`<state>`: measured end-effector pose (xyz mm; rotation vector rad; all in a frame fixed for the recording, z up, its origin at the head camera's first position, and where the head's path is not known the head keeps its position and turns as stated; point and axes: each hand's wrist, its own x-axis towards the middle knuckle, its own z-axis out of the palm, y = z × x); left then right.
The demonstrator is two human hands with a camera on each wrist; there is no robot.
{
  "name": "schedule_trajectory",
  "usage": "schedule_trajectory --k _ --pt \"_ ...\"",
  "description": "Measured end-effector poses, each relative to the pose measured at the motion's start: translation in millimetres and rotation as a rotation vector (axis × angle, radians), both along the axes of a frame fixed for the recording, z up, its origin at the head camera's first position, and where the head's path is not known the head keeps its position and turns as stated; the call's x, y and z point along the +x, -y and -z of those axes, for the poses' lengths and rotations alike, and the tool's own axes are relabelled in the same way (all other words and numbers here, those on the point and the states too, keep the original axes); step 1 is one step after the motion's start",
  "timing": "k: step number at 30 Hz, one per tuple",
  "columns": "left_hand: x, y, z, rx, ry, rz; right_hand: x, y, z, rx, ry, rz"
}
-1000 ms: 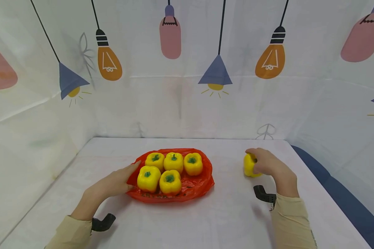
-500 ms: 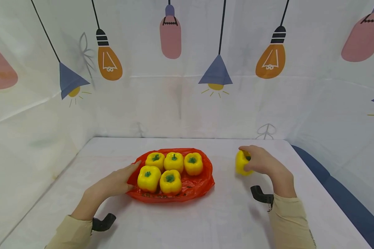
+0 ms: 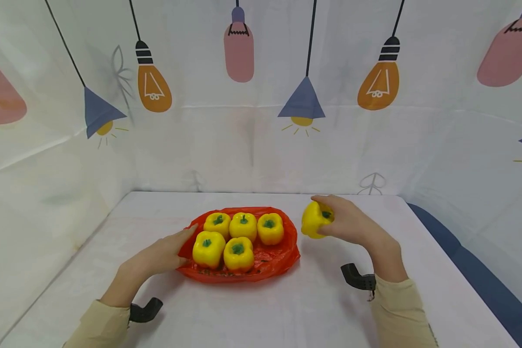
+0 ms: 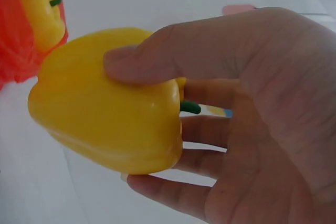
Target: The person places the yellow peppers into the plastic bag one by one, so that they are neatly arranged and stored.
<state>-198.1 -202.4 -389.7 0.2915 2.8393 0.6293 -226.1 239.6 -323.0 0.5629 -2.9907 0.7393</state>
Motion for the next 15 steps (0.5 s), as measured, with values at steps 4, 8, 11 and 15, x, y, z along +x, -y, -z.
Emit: schedule_trajectory --k 4,8,11,15 --pt "1.7 -0.3 -1.2 -0.005 0.0 0.007 4.7 11 -1.8 -0.048 -0.025 -0.06" --pt "2.1 -0.4 -1.7 -0.007 -0.002 0.01 9.0 23 -2.4 -0.076 -0.043 -0.12" --pt "1.4 -0.4 -1.4 -0.011 -0.006 0.009 12.0 35 -1.5 -0.076 -0.043 -0.151" --pt "0.5 -0.8 -1.3 -0.013 -0.005 0.007 17.2 52 0.7 -0.058 -0.029 -0.174"
